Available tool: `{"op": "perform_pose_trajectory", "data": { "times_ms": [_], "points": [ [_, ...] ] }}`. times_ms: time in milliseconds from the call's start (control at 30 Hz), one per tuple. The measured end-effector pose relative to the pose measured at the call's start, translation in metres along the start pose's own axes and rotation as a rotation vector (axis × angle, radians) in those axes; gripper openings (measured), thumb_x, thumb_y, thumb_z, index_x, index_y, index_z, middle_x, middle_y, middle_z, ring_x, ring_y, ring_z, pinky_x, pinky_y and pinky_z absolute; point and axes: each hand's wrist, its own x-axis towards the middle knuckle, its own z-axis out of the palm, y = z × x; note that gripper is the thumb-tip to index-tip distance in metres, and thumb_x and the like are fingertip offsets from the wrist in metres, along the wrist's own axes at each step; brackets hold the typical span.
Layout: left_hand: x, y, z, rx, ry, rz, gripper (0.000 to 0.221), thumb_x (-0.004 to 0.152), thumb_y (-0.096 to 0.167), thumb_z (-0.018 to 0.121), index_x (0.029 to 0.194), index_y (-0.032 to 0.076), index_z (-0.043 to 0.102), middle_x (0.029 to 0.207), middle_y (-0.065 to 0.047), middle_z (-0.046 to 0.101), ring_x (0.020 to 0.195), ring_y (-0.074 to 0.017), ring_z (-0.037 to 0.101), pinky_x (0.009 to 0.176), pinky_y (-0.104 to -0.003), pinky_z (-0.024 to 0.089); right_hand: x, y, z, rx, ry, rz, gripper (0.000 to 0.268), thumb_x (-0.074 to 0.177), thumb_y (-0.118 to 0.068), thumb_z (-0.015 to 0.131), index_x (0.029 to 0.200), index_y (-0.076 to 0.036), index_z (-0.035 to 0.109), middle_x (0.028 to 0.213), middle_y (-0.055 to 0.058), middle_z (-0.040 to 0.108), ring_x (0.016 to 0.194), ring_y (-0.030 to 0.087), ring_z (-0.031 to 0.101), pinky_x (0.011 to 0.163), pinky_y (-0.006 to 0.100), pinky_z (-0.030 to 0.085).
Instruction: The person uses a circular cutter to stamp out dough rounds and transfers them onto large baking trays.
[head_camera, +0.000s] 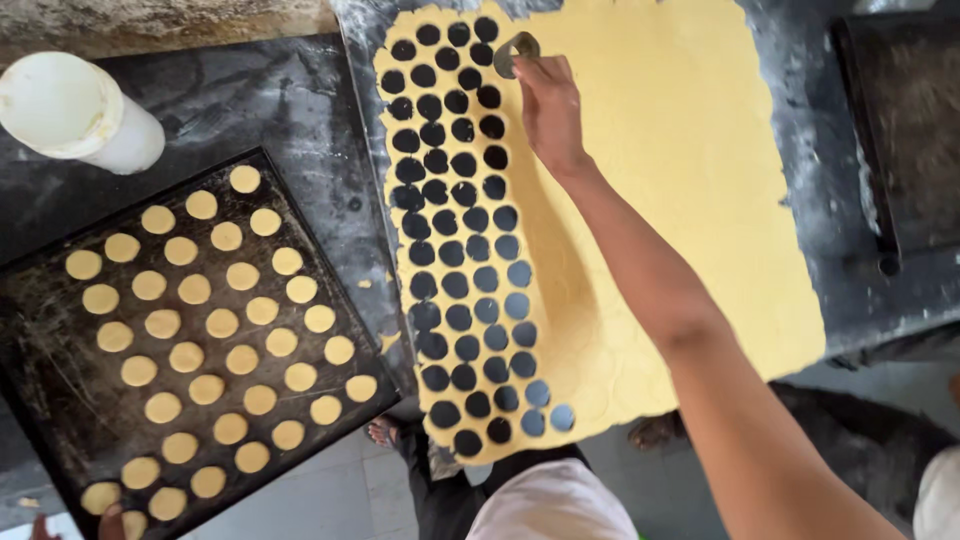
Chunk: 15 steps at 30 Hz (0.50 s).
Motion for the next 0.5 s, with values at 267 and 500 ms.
{"op": "perform_pose_trajectory", "data": {
  "times_ms": [267, 500],
  "points": [
    [-0.026, 0.042, -0.007, -0.028, 0.073, -0.056, 0.038, 0.099, 0.013, 0.08, 0.13, -0.004, 0.064, 0.124, -0.017, 0.069, 0.115, -0.0241, 0.065, 0.094, -0.038, 0.054, 0.036, 0.106, 0.066, 0.116, -0.134, -0.029, 0.01, 0.08, -0.001, 0.067, 0.086, -0.003, 0.073, 0.077, 0.016, 0.07, 0.072, 0.034, 0.069, 0.07, 0.044, 0.055],
    [-0.062, 0.005, -0.068, -0.417, 0.095, -0.041, 0.031, 0.104, 0.012, 0.074, 0.132, -0.001, 0.069, 0.122, -0.015, 0.071, 0.116, -0.0237, 0.068, 0.1, -0.036, 0.053, -0.019, -0.095, 0.134, 0.365, -0.764, 0.445, 0.074, 0.106, -0.069, 0.059, 0.07, -0.006, 0.042, 0.065, 0.007, 0.034, 0.061, 0.024, 0.034, 0.059, 0.048, 0.036]
  ]
}}
